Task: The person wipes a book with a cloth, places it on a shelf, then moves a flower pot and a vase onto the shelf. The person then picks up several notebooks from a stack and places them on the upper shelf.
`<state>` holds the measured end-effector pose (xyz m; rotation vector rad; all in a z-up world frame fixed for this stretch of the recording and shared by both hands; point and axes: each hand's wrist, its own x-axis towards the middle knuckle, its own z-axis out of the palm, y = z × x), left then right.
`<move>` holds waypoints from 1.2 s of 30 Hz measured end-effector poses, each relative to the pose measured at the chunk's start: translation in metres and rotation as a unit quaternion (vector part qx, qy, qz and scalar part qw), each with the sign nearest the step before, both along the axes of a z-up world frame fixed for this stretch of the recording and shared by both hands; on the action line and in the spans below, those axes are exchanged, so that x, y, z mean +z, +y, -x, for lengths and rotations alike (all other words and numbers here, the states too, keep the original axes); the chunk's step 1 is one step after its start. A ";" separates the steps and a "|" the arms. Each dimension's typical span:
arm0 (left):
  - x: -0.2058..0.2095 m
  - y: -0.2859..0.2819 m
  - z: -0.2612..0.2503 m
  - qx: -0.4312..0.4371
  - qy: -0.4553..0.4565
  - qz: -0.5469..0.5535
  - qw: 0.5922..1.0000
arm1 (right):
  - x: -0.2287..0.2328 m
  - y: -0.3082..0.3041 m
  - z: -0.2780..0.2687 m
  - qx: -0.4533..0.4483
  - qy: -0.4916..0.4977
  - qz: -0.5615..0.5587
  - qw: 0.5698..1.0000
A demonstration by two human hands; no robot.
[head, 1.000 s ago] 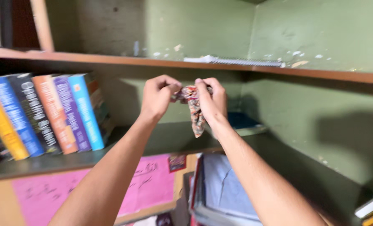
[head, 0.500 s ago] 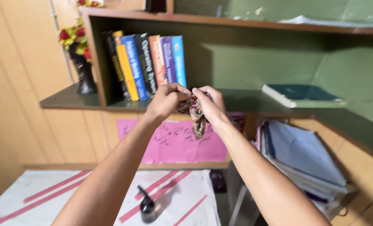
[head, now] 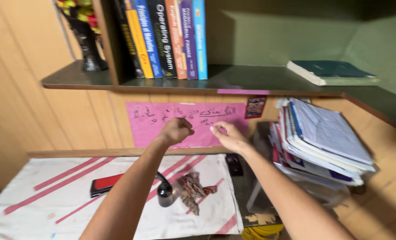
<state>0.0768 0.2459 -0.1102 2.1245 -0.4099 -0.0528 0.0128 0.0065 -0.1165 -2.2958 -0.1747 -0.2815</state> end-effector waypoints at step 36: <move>0.056 -0.410 -0.007 -0.102 -0.079 -0.062 0.990 | 0.019 -0.413 0.099 -0.355 0.062 0.022 0.933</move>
